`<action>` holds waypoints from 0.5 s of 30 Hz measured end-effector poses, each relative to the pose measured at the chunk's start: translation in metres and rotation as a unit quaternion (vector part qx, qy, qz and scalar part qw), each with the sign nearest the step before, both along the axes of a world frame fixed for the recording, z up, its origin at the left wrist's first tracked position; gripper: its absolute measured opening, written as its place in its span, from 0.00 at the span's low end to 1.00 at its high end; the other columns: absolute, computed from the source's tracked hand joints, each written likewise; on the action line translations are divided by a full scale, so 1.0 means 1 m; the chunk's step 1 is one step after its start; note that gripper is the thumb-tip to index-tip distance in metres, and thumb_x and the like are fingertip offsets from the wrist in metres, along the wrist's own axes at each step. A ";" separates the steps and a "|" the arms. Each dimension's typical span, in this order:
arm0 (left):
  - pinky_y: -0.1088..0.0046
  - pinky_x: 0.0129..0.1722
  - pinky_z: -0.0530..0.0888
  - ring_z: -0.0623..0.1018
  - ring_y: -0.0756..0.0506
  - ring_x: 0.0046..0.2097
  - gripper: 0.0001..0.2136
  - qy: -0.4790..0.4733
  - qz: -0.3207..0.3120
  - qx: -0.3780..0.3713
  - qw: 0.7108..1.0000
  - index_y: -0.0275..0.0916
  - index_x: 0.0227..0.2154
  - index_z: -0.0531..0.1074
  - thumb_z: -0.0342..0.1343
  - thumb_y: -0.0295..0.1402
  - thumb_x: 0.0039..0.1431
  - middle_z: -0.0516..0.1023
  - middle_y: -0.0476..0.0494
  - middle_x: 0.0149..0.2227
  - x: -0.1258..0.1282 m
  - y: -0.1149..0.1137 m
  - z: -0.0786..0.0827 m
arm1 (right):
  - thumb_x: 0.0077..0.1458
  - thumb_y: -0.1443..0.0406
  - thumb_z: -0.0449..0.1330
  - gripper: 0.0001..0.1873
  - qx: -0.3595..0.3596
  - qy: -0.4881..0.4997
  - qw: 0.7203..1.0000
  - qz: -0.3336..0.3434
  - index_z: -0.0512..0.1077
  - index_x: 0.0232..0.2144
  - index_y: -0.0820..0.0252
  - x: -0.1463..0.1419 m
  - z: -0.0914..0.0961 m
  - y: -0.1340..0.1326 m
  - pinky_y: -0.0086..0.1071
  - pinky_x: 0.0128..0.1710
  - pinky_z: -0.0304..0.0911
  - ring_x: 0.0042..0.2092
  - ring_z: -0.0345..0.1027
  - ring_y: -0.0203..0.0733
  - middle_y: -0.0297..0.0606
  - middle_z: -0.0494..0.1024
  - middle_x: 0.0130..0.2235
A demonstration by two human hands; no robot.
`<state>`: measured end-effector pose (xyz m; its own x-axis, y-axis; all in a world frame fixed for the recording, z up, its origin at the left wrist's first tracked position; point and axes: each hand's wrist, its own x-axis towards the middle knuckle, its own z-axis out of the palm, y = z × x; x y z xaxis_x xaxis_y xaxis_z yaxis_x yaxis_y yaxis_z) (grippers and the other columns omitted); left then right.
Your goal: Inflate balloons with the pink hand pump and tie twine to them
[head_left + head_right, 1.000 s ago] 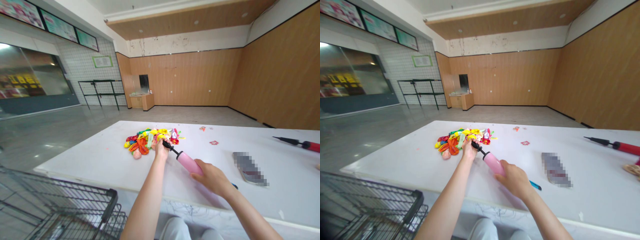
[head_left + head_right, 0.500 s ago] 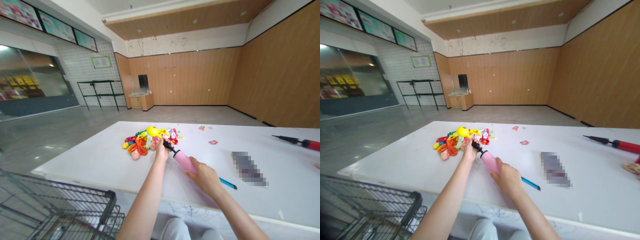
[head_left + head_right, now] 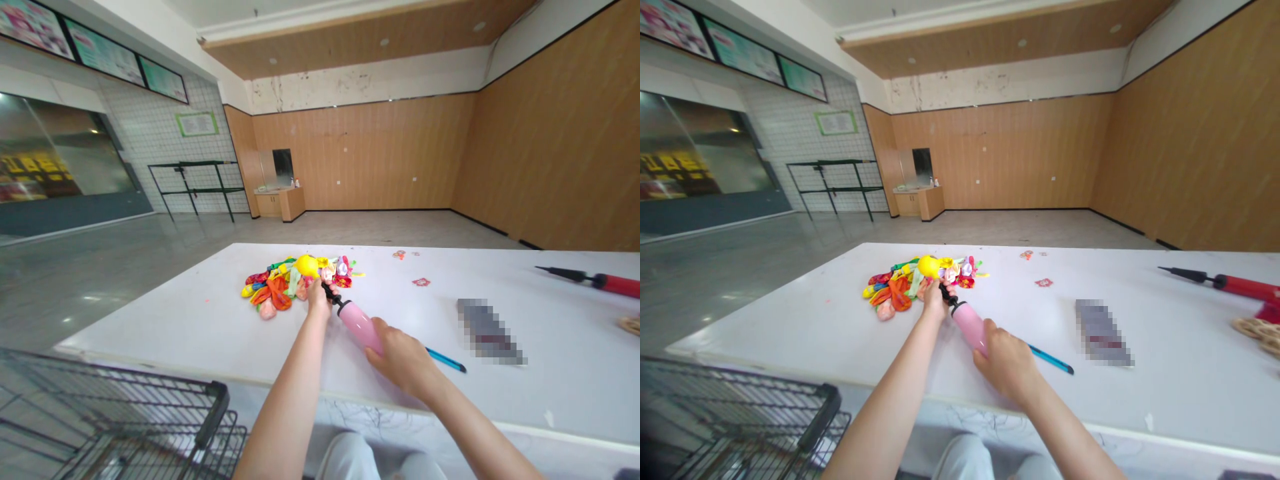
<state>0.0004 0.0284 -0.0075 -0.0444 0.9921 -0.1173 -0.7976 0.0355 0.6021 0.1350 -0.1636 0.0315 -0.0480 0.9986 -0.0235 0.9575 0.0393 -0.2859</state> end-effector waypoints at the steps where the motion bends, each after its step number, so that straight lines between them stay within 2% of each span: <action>1: 0.82 0.16 0.58 0.62 0.55 0.16 0.07 0.006 0.007 -0.009 1.000 0.40 0.27 0.59 0.53 0.27 0.55 0.62 0.55 0.19 -0.001 0.001 0.002 | 0.58 0.62 0.50 0.21 -0.005 0.000 1.000 0.004 0.62 0.53 0.62 0.005 0.000 -0.005 0.34 0.39 0.61 0.47 0.73 0.52 0.51 0.77 0.46; 5: 0.81 0.15 0.59 0.63 0.55 0.15 0.08 0.006 0.032 -0.031 0.999 0.40 0.26 0.57 0.49 0.24 0.56 0.61 0.55 0.18 -0.012 0.006 0.009 | 0.58 0.62 0.51 0.25 -0.002 -0.002 1.000 0.005 0.59 0.58 0.59 0.022 -0.001 -0.023 0.34 0.41 0.60 0.49 0.72 0.52 0.50 0.76 0.49; 8: 0.81 0.15 0.59 0.63 0.54 0.15 0.08 -0.002 0.059 -0.033 0.998 0.40 0.25 0.57 0.50 0.24 0.56 0.61 0.55 0.18 -0.018 0.009 0.011 | 0.59 0.60 0.52 0.26 0.004 0.003 1.000 -0.010 0.59 0.59 0.55 0.028 -0.003 -0.028 0.34 0.41 0.60 0.48 0.72 0.51 0.47 0.76 0.49; 12: 0.81 0.17 0.62 0.64 0.54 0.17 0.07 0.016 0.079 -0.011 0.997 0.40 0.26 0.58 0.49 0.25 0.57 0.63 0.55 0.18 -0.012 0.008 0.007 | 0.59 0.59 0.51 0.27 0.003 -0.013 0.999 -0.030 0.58 0.61 0.55 0.023 -0.001 -0.017 0.34 0.39 0.60 0.47 0.72 0.50 0.47 0.77 0.47; 15: 0.80 0.18 0.64 0.65 0.54 0.17 0.07 0.031 0.068 -0.015 0.997 0.40 0.26 0.58 0.49 0.26 0.58 0.63 0.54 0.19 -0.002 0.004 0.001 | 0.60 0.58 0.51 0.27 0.011 -0.021 0.999 -0.030 0.58 0.60 0.55 0.008 0.002 0.000 0.34 0.39 0.60 0.46 0.73 0.50 0.47 0.78 0.46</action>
